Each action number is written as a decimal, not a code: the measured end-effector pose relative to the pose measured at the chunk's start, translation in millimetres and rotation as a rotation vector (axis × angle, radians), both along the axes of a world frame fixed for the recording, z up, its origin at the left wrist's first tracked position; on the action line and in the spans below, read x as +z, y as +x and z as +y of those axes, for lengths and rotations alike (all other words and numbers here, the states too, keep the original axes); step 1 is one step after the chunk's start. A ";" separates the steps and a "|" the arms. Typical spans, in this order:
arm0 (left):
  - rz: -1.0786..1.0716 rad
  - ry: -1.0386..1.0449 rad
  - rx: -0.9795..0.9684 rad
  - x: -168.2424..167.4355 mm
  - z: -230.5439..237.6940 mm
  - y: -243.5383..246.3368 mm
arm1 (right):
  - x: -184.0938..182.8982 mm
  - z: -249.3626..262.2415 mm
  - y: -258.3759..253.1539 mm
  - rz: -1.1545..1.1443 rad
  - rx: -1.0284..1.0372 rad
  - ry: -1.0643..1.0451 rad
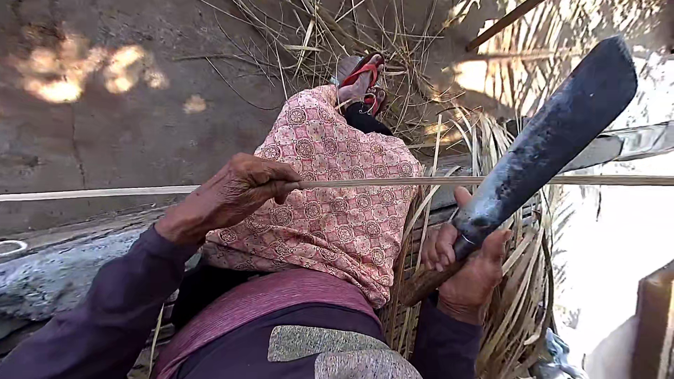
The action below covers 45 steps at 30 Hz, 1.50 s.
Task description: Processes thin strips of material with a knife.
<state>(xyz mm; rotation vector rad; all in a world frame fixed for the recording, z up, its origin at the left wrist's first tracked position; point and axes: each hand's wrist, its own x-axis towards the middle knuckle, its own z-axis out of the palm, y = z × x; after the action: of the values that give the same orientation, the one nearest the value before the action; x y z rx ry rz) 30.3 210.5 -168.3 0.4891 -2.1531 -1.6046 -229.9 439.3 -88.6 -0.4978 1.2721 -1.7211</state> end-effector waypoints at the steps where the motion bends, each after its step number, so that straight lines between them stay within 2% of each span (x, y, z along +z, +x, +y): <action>1: 0.000 -0.004 -0.002 1.6 0.8 2.3 | 3.1 2.1 -1.8 -0.012 -0.016 0.016; 5: -0.016 -0.046 -0.054 6.4 8.3 0.4 | -2.1 6.7 -4.1 -0.105 0.048 -0.016; 9: -0.037 -0.090 -0.052 10.3 16.7 -6.0 | -5.7 -7.1 4.5 0.016 0.027 0.083; 11: -0.035 -0.125 0.025 17.1 24.7 -7.8 | -5.9 -18.5 10.6 0.295 0.022 0.211; 13: -0.060 -0.190 0.121 25.9 27.4 -16.6 | -10.9 -32.5 22.4 0.703 0.044 0.350; 16: -0.105 -0.319 0.264 38.0 33.4 -30.7 | -20.9 -51.1 47.4 1.213 0.197 0.406; 19: -0.143 -0.429 0.357 45.3 37.8 -38.0 | -26.7 -74.4 70.6 1.446 0.262 0.359; 26: -0.240 -0.615 0.508 35.7 27.3 -35.7 | -31.6 -108.1 77.2 1.483 0.341 0.322; 30: -0.244 -0.632 0.546 35.8 13.5 -36.9 | -33.6 -124.4 72.5 1.575 0.273 0.339; 39: -0.229 -0.686 0.594 20.1 -13.5 -35.0 | -46.0 -163.2 60.9 1.560 0.383 0.255; 42: -0.200 -0.609 0.574 18.0 -23.8 -25.4 | -49.7 -174.8 41.5 1.608 0.373 0.274; 45: -0.168 -0.419 0.573 18.6 -33.8 -2.0 | -42.9 -185.5 -4.4 1.578 0.386 0.469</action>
<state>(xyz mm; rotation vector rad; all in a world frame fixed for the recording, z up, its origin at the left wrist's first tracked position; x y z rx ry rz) 28.3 176.7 -149.7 1.0107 -2.1158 -0.8074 -234.2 253.9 -131.4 -1.8138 2.2720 -0.4048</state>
